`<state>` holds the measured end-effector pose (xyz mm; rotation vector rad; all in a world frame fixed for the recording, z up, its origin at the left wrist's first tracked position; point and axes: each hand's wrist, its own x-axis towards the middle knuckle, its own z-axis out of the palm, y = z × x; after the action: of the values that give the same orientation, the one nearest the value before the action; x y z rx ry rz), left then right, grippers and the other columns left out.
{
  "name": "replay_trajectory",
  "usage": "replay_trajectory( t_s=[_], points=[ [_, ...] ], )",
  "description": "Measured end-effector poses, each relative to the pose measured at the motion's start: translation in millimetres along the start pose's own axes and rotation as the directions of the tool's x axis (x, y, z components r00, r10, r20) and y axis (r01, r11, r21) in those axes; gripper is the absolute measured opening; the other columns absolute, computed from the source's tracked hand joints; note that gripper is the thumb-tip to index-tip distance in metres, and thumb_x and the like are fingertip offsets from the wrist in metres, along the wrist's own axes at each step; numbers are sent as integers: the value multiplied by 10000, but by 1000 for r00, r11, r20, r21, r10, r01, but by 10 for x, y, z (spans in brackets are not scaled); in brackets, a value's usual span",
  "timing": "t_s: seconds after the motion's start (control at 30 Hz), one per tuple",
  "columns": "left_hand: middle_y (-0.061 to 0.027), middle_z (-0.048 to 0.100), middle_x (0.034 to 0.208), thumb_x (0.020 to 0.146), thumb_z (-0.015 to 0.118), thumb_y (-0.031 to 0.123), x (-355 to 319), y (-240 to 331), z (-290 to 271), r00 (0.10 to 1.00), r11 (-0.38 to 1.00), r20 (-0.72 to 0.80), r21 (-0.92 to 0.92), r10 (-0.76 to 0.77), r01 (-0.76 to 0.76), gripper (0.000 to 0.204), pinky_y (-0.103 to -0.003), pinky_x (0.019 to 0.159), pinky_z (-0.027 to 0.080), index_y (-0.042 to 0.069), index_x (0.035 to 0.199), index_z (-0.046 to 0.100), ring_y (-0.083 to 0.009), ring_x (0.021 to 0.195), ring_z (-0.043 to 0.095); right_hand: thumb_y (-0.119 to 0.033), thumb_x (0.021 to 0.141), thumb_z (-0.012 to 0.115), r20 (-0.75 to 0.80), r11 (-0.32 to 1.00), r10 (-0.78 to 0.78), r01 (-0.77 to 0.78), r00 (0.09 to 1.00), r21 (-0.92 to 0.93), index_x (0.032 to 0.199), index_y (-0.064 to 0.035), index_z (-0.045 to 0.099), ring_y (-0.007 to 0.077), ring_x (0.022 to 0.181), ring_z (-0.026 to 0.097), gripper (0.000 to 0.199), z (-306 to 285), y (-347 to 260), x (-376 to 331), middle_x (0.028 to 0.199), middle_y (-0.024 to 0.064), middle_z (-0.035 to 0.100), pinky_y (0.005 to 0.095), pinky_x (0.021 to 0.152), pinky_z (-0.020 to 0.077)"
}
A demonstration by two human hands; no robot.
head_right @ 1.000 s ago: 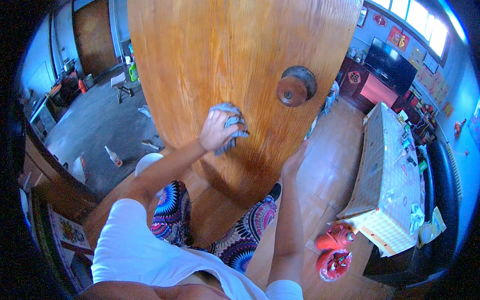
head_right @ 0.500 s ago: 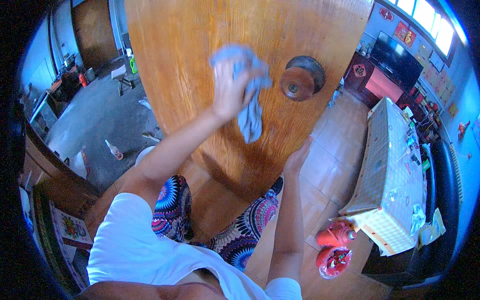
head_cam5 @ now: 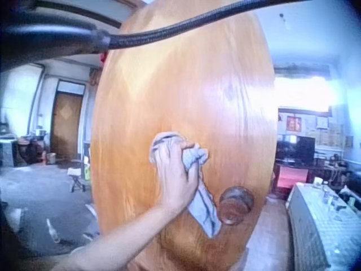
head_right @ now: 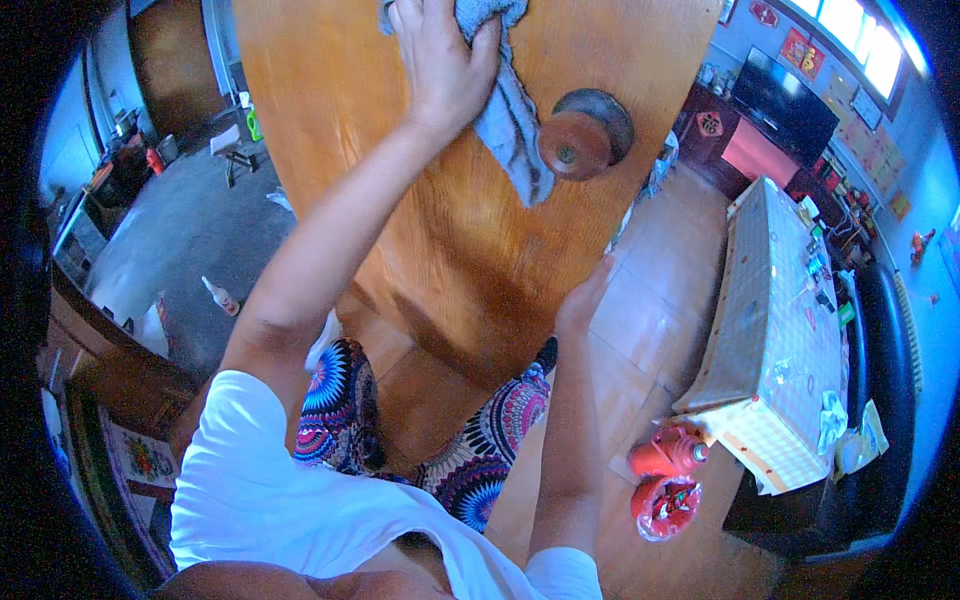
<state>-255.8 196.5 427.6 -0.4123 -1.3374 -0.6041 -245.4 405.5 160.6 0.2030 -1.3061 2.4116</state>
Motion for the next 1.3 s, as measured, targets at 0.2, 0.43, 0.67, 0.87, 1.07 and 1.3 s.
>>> replay_trajectory(
  t_s=[0.2,0.43,0.67,0.87,1.07,1.3],
  points=[
    [-155,519,1132,728,751,175,-1292,392,-226,944,999,329,21,20,-29,475,-496,898,388,158,1181,610,-383,1072,477,-494,1052,284,-24,987,-97,93,995,-133,1422,25,381,232,1320,421,645,28,-74,-6,1451,109,431,349,1133,288],
    [-81,588,1102,766,710,156,-2525,54,-875,601,908,684,-261,413,-326,417,-499,875,432,231,1173,652,-358,1087,520,-459,1063,268,25,994,-58,61,998,-95,1430,37,366,232,1355,382,625,104,-91,-27,1481,123,401,348,1155,245],
    [-123,520,1199,681,770,128,-1252,485,-245,929,996,370,-84,2,31,482,-502,912,373,223,1136,643,-367,1088,484,-439,1065,280,-56,970,-162,149,985,-191,1320,37,500,219,1156,553,584,82,-82,-65,1294,123,569,346,1020,409],
    [-69,549,1198,765,687,196,-2248,352,-512,772,965,579,-159,262,-208,400,-486,910,407,246,1161,647,-308,1063,505,-430,1065,283,-53,996,-76,73,996,-59,1302,45,512,219,1149,559,578,160,-112,-92,1289,123,575,345,1023,411],
    [-36,572,1241,825,590,263,-3099,-38,-1063,431,885,788,-299,440,-358,312,-457,952,432,231,1131,643,-262,1157,523,-417,1068,283,-26,984,-170,168,985,-63,1312,43,501,222,1155,558,565,35,6,67,1301,124,567,348,1025,416],
    [-78,576,1172,728,710,142,-1084,149,-385,847,937,432,-291,311,-195,265,-455,884,434,202,981,661,-333,1085,539,-417,1068,283,-46,997,-71,73,996,38,1317,38,495,222,1174,552,561,33,-106,8,1313,115,561,353,1029,420]
  ],
)
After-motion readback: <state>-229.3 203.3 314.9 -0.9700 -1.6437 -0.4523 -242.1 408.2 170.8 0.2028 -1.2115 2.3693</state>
